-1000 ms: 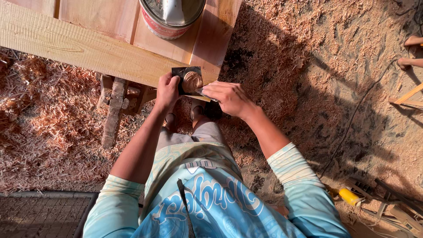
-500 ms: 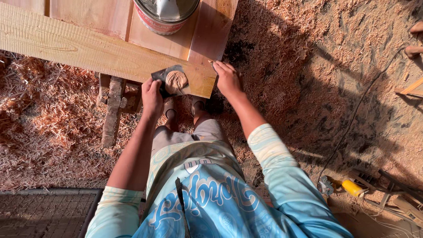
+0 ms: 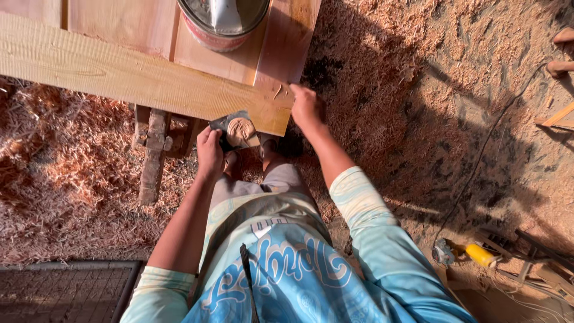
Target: The person mixes wood filler on a putty knife and applies it to the seams and surface of a wooden door using a small block. The person spreads the filler along the joints and panels of the door.
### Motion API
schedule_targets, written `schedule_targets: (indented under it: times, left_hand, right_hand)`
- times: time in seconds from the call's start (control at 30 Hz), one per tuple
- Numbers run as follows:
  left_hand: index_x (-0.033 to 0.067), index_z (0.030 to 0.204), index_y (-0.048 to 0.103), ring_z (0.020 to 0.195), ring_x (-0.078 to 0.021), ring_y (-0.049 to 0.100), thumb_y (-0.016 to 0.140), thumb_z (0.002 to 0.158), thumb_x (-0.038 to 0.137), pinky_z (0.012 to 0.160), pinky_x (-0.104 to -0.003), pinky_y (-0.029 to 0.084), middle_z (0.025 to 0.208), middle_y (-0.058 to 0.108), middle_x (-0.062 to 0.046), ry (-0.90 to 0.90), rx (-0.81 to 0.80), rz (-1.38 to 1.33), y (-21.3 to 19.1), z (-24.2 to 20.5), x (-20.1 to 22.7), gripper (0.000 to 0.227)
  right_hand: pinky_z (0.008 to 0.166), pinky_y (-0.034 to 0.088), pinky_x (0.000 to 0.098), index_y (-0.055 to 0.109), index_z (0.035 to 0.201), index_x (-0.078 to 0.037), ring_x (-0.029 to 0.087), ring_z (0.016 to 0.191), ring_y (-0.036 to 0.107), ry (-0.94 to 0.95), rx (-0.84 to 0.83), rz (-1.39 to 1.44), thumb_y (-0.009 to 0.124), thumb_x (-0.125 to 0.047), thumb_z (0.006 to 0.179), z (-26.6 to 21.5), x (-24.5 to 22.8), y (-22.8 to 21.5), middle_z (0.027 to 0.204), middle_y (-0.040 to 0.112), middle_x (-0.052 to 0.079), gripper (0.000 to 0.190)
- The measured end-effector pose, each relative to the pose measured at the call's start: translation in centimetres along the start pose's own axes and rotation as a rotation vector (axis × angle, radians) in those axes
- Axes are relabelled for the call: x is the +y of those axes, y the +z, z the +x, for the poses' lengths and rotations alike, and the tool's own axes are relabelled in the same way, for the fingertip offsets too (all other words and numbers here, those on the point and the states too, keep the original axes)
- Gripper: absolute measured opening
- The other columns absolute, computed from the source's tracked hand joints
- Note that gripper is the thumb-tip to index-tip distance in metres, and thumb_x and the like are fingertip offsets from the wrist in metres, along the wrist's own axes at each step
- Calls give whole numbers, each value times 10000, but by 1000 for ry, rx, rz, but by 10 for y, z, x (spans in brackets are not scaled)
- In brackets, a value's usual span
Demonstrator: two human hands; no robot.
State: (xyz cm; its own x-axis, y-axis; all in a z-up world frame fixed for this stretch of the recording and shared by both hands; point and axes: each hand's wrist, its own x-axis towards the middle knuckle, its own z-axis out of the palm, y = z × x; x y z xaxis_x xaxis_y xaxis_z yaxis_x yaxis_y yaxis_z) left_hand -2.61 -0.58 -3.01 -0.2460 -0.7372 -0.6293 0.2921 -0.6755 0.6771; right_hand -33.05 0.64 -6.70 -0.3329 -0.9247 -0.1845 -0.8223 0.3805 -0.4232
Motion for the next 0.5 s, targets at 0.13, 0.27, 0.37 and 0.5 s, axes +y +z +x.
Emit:
schedule_targets:
  times: [0.13, 0.27, 0.37, 0.5]
  left_hand:
    - [54, 938, 640, 468, -88, 485, 463, 999, 87, 383, -252, 371, 701, 601, -9, -12, -40, -108, 0, -2, 6, 190]
    - [50, 913, 606, 466, -92, 489, 463, 1008, 78, 384, -248, 371, 700, 600, -15, 4, -58, -124, 0, -4, 6, 174]
    - [44, 915, 614, 460, -91, 480, 462, 1002, 75, 377, -250, 369, 697, 594, -13, -11, -57, -117, 5, 0, 4, 178]
    - [50, 904, 612, 444, -94, 475, 469, 1009, 88, 372, -252, 369, 679, 595, -18, -35, -58, -71, 10, 7, 2, 181]
  right_hand:
    - [906, 614, 423, 719, 1204, -106, 307, 1122, 738, -358, 112, -246, 512, -30, 966, -34, -31, 19, 1250, 731, 107, 325]
    - [791, 627, 412, 743, 1191, -103, 294, 1056, 750, -250, -110, -120, 481, -14, 996, -55, -29, -11, 1208, 748, 124, 339]
    - [689, 637, 396, 715, 1234, -104, 274, 971, 762, 25, -200, -18, 444, -76, 1069, -25, -12, -29, 1244, 708, 133, 318]
    - [776, 670, 309, 694, 1244, -85, 263, 1104, 746, -81, -7, 103, 422, -51, 1081, -4, -6, -6, 1302, 710, 116, 319]
